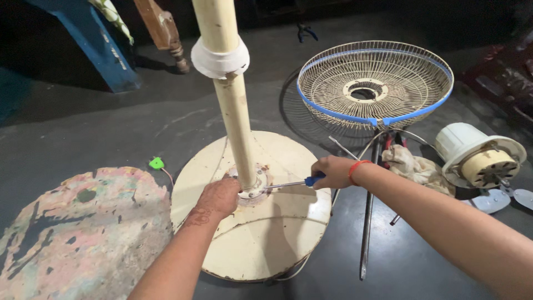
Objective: The person uses a screwdriver to loosen and remove a plastic collar from the base of a standing fan. After removing the collar, the person wipes the base surface with a cloth.
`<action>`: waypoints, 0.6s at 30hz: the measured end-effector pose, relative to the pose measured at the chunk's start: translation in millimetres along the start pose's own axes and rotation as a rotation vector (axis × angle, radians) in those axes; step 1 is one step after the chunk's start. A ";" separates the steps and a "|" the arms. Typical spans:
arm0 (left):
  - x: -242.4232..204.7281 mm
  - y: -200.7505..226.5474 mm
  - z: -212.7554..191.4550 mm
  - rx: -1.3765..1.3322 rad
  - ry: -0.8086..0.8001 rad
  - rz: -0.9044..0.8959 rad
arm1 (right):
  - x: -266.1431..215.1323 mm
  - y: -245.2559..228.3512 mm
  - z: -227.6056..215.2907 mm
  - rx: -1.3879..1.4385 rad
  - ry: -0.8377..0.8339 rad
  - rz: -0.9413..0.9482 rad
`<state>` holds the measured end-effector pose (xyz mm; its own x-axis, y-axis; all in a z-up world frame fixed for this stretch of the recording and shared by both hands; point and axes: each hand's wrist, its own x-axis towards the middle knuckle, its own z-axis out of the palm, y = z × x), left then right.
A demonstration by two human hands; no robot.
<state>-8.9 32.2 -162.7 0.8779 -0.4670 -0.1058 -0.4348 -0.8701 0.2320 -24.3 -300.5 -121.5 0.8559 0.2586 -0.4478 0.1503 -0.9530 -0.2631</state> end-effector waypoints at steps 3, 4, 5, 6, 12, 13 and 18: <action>3.6 9.6 6.0 0.007 -0.040 -0.044 | 2.7 -9.8 0.9 0.008 0.006 -0.031; 4.7 11.9 8.4 0.017 -0.031 -0.039 | 2.4 -13.6 1.0 -0.005 0.009 -0.048; 6.0 13.8 11.1 0.027 -0.021 -0.034 | 2.2 -18.0 1.1 -0.018 0.013 -0.067; 6.7 14.7 13.7 0.038 -0.011 -0.030 | 1.8 -22.4 0.6 -0.032 0.017 -0.086; 6.1 11.4 25.8 0.069 0.005 0.009 | -8.1 -41.1 -6.1 -0.057 0.060 -0.079; 5.8 10.1 27.1 0.065 0.008 0.017 | -9.8 -43.3 -7.5 -0.067 0.071 -0.084; 6.5 5.7 34.0 0.061 0.016 0.025 | -17.3 -54.2 -15.4 -0.118 0.168 -0.176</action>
<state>-12.5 18.9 -195.0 0.8698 -0.4861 -0.0848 -0.4672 -0.8666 0.1753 -39.6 -255.7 -86.3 0.8800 0.4019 -0.2532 0.3526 -0.9098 -0.2189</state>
